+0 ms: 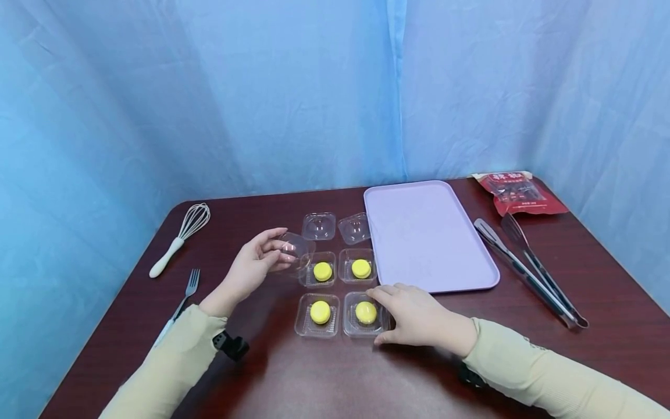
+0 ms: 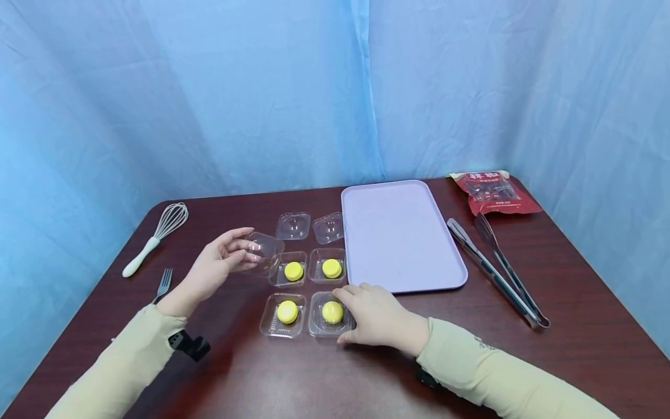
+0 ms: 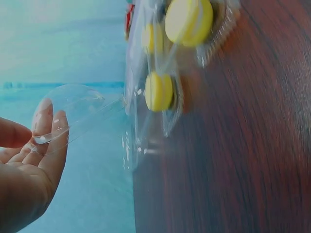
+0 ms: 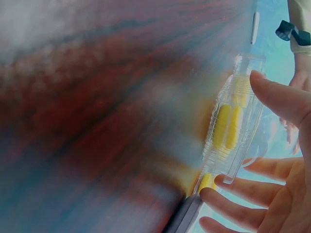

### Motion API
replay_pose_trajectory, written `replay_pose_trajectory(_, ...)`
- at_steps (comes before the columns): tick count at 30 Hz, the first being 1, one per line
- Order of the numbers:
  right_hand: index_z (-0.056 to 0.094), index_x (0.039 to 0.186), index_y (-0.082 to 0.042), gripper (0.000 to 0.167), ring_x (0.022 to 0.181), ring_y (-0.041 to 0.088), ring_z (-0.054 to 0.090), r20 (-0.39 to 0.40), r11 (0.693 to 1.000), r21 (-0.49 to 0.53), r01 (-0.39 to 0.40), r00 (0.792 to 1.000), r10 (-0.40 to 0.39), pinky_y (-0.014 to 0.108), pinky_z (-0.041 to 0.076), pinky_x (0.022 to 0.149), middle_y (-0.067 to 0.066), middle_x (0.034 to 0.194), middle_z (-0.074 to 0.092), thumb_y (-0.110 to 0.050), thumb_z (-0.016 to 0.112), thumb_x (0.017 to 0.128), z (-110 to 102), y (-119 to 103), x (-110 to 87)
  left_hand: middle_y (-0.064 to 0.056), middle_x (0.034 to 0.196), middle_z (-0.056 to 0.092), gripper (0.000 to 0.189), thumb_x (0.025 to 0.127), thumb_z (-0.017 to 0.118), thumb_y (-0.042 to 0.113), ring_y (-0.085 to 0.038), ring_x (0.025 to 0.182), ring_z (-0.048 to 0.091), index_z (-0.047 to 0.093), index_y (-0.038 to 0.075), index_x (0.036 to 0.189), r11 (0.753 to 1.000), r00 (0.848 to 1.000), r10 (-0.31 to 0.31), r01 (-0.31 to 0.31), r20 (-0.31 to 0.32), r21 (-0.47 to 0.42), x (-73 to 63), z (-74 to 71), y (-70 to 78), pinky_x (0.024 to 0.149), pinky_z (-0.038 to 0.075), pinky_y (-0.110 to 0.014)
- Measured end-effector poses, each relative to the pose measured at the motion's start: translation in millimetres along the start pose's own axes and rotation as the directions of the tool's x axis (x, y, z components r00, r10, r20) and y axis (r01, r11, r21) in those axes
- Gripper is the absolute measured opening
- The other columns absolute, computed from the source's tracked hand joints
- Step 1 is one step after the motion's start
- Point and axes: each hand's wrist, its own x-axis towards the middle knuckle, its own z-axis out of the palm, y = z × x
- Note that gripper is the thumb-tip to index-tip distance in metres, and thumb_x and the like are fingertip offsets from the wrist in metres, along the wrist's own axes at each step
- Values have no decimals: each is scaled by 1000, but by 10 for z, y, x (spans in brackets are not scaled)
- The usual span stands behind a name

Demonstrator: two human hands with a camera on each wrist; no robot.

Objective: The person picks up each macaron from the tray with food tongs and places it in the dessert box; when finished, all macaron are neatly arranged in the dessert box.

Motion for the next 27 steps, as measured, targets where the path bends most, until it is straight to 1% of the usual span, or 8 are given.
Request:
replay_pose_trajectory(6,56,125,-2,77,105,29,61,-1,1000,9,2,1000,-2,44,49,90,11,120,62,-45,80,67,2,-2,0,-15,108,59,49,94,40,-9,-6,85,66,33,-1,142,994,1000,-1,2,6,-114,-59,101,65,81,56,-29)
replay_pose_trajectory(12,55,126,-3,78,105,28,60,-4,1000,3,2,1000,-2,44,49,90,11,121,61,-45,81,65,-1,2,1,-1,101,61,50,92,37,-10,-7,85,65,31,-4,142,982,1000,8,-3,24,-189,-106,230,96,77,56,-27)
replay_pose_trajectory(14,55,126,-3,79,105,28,60,-2,1000,3,-1,1000,1,44,48,90,11,121,61,-45,81,65,0,7,-2,1,100,61,50,92,36,-11,-7,85,65,31,-6,141,978,999,19,-12,33,-208,-111,275,101,77,56,-26)
replay_pose_trajectory(17,55,127,-3,80,106,28,60,3,1000,8,-4,1000,4,44,48,90,11,122,61,-46,81,64,-1,11,-8,1,99,61,50,91,36,-11,-10,86,65,32,-6,141,972,999,29,-19,39,-234,-110,336,96,79,56,-29)
replay_pose_trajectory(21,54,127,-2,80,107,28,60,-1,1000,10,3,1000,-3,44,48,91,11,122,61,-44,81,65,-9,17,-13,1,99,62,50,91,40,-10,-10,88,65,33,-5,140,970,999,17,-6,41,-243,-102,409,84,84,55,-36)
replay_pose_trajectory(25,54,127,-2,78,107,28,60,-2,1000,14,9,1000,-9,44,48,91,11,121,62,-43,80,66,-36,20,-16,0,99,63,50,92,40,-9,-10,87,65,32,-4,141,966,999,8,5,49,-260,-95,477,78,84,55,-36)
replay_pose_trajectory(27,55,127,-3,78,107,29,60,-2,1000,19,11,1000,-11,43,49,91,10,122,62,-43,80,66,-59,25,-18,-2,99,62,51,92,40,-10,-11,86,65,32,-4,141,962,999,7,7,51,-272,-93,505,80,85,55,-38)
